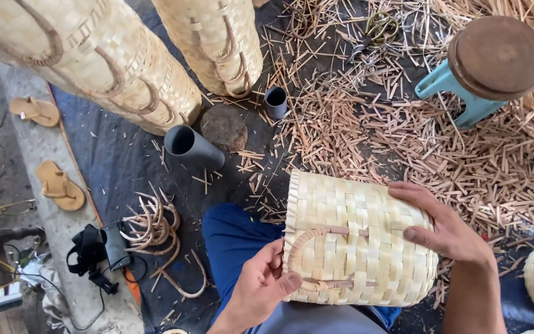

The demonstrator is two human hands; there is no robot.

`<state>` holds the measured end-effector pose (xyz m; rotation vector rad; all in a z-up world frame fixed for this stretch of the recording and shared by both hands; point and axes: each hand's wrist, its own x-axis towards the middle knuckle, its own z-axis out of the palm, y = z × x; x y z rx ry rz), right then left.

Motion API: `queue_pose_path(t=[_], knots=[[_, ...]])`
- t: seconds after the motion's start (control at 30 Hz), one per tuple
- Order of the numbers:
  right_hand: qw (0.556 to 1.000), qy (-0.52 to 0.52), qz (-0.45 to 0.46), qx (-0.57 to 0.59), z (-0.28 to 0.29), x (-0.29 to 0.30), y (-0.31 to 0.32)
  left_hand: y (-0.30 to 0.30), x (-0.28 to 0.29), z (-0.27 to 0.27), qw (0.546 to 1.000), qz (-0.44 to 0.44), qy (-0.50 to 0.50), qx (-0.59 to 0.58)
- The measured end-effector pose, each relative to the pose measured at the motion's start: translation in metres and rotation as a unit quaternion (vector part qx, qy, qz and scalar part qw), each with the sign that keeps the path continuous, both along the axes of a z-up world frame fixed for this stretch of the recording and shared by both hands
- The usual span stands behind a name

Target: The person sits on the floor of a bamboo craft workshop fitting a curved bamboo handle into the woven wall of a bamboo basket, pressing and tucking the handle ends into the weave and rotating the basket to work each side. At the end they lift the finished basket and stack it upright with other completed baskets.

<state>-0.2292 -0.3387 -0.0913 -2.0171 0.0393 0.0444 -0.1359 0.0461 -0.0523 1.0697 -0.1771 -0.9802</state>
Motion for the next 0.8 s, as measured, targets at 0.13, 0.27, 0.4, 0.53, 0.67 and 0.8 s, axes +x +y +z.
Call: queue_pose_path(t=[0.13, 0.27, 0.4, 0.53, 0.67, 0.8], knots=[[1.000, 0.009, -0.007, -0.008, 0.008, 0.003, 0.004, 0.001, 0.001, -0.005, 1.000, -0.011, 0.008, 0.013], [1.000, 0.009, -0.010, 0.005, 0.011, 0.010, 0.008, -0.001, -0.003, -0.014, 1.000, 0.017, -0.022, -0.005], [0.999, -0.009, 0.020, -0.026, -0.006, 0.029, 0.000, -0.010, -0.001, -0.004, 0.954, 0.098, -0.279, 0.043], [1.000, 0.025, 0.013, -0.009, -0.010, 0.040, -0.001, -0.018, 0.010, -0.009, 0.803, 0.035, -0.589, 0.084], [0.999, 0.024, 0.020, 0.009, -0.010, 0.042, 0.002, -0.022, 0.010, -0.024, 0.787, 0.045, -0.609, 0.089], [0.999, 0.002, 0.025, 0.030, -0.012, 0.032, 0.000, -0.030, 0.008, -0.019, 0.772, 0.037, -0.625, 0.113]])
